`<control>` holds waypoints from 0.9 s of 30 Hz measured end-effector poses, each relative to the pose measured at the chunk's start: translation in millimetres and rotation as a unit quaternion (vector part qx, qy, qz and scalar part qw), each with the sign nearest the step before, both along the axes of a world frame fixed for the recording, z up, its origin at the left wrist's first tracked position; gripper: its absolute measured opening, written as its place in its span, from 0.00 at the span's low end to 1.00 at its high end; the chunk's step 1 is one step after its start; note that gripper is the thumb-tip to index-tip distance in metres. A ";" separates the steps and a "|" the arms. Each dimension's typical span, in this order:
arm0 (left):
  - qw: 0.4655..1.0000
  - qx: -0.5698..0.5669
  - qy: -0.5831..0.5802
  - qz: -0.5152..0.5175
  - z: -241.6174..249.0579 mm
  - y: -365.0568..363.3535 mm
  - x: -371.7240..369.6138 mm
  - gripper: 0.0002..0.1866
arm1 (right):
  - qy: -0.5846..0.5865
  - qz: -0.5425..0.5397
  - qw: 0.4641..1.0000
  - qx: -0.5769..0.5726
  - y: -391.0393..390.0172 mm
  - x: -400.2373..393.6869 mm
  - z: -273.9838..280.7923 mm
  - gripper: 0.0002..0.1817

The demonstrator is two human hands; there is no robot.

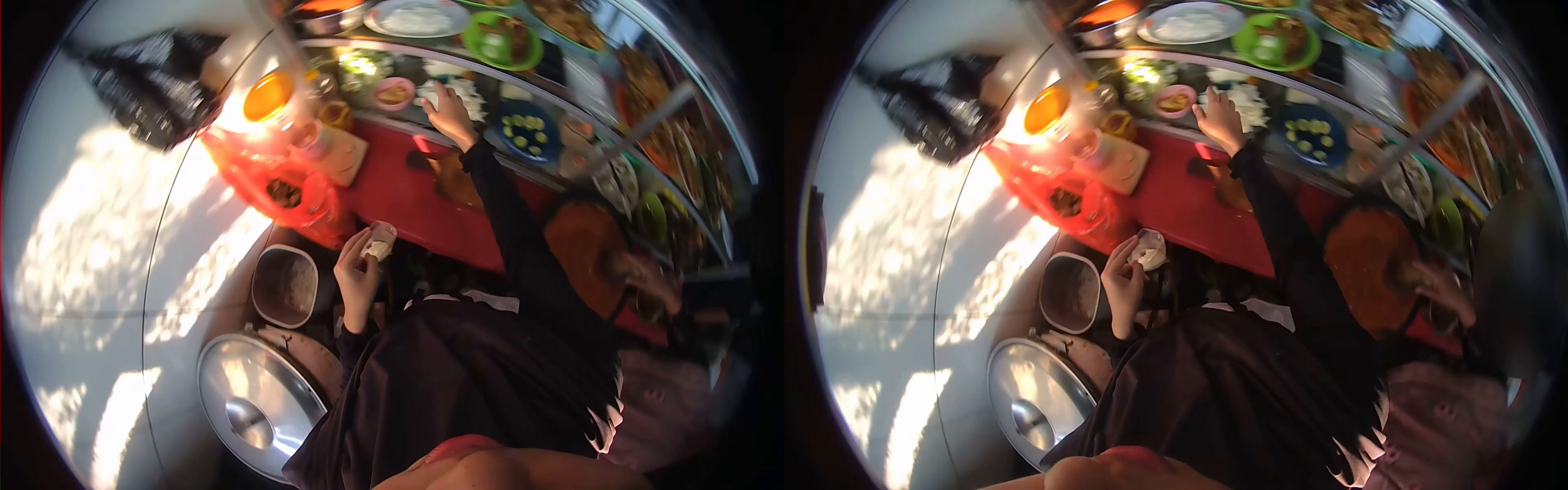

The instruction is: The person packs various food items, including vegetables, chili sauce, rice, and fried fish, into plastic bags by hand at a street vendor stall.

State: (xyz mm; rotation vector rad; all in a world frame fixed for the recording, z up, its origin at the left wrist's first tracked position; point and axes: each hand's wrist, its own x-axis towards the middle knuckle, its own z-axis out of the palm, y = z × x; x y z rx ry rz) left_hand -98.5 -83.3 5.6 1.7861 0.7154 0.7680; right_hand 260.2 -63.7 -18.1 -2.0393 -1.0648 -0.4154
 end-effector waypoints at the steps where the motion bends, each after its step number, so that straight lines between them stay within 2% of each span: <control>1: 1.000 0.006 0.014 0.013 -3.1 1.2 -7.7 0.22 | 0.058 0.119 0.991 0.024 11.0 -23.3 20.8 0.29; 2: 0.999 0.006 0.013 0.039 -5.4 0.6 -14.8 0.22 | 0.109 0.134 0.985 -0.031 35.7 -46.5 17.2 0.18; 3: 0.999 -0.005 0.009 0.048 -7.5 -1.9 -22.0 0.22 | 0.242 0.320 0.912 0.089 64.6 -74.6 13.3 0.13; 4: 0.999 -0.014 0.005 0.052 -9.4 -4.5 -28.4 0.22 | 0.250 0.403 0.880 0.037 86.6 -98.1 15.6 0.10; 5: 0.998 -0.011 0.005 0.066 -10.5 -7.0 -35.2 0.22 | 0.245 0.478 0.842 0.038 106.8 -127.0 17.0 0.10; 6: 0.997 -0.008 0.012 0.074 -11.6 -9.4 -41.2 0.21 | 0.314 0.544 0.778 0.011 134.2 -151.7 3.0 0.09; 8: 0.993 -0.029 0.013 0.116 -7.8 -18.3 -47.4 0.21 | 0.173 0.558 0.811 0.038 180.0 -197.2 -29.4 0.06; 9: 0.992 -0.025 0.013 0.120 -9.9 -21.9 -50.7 0.21 | 0.150 0.515 0.842 -0.051 176.2 -213.4 -17.0 0.04; 11: 0.991 -0.010 0.015 0.134 -14.2 -26.9 -62.1 0.21 | -0.026 0.396 0.910 -0.117 212.1 -243.1 -73.2 0.04; 12: 0.990 -0.012 0.028 0.140 -10.2 -30.7 -65.9 0.21 | -0.061 0.380 0.898 -0.212 224.3 -252.0 -92.6 0.08; 16: 0.981 -0.033 0.032 0.187 -13.2 -39.7 -77.8 0.21 | -0.063 0.402 0.881 -0.243 221.2 -251.2 -93.1 0.08; 19: 0.979 -0.001 0.010 0.202 -23.4 -39.4 -83.1 0.21 | -0.061 0.409 0.861 -0.295 217.8 -247.7 -92.6 0.08; 23: 0.979 -0.023 0.016 0.202 -23.0 -35.4 -85.8 0.21 | -0.069 0.402 0.843 -0.352 215.0 -239.9 -89.7 0.08; 24: 0.980 -0.013 0.018 0.198 -24.5 -33.4 -85.4 0.21 | -0.072 0.398 0.844 -0.351 217.6 -235.7 -88.1 0.08; 26: 0.982 -0.001 0.019 0.189 -23.7 -27.9 -83.0 0.21 | -0.039 0.355 0.912 -0.200 220.4 -227.9 -83.2 0.07; 27: 0.983 -0.007 0.028 0.182 -21.6 -25.2 -81.3 0.21 | -0.039 0.350 0.915 -0.199 219.9 -224.2 -80.3 0.07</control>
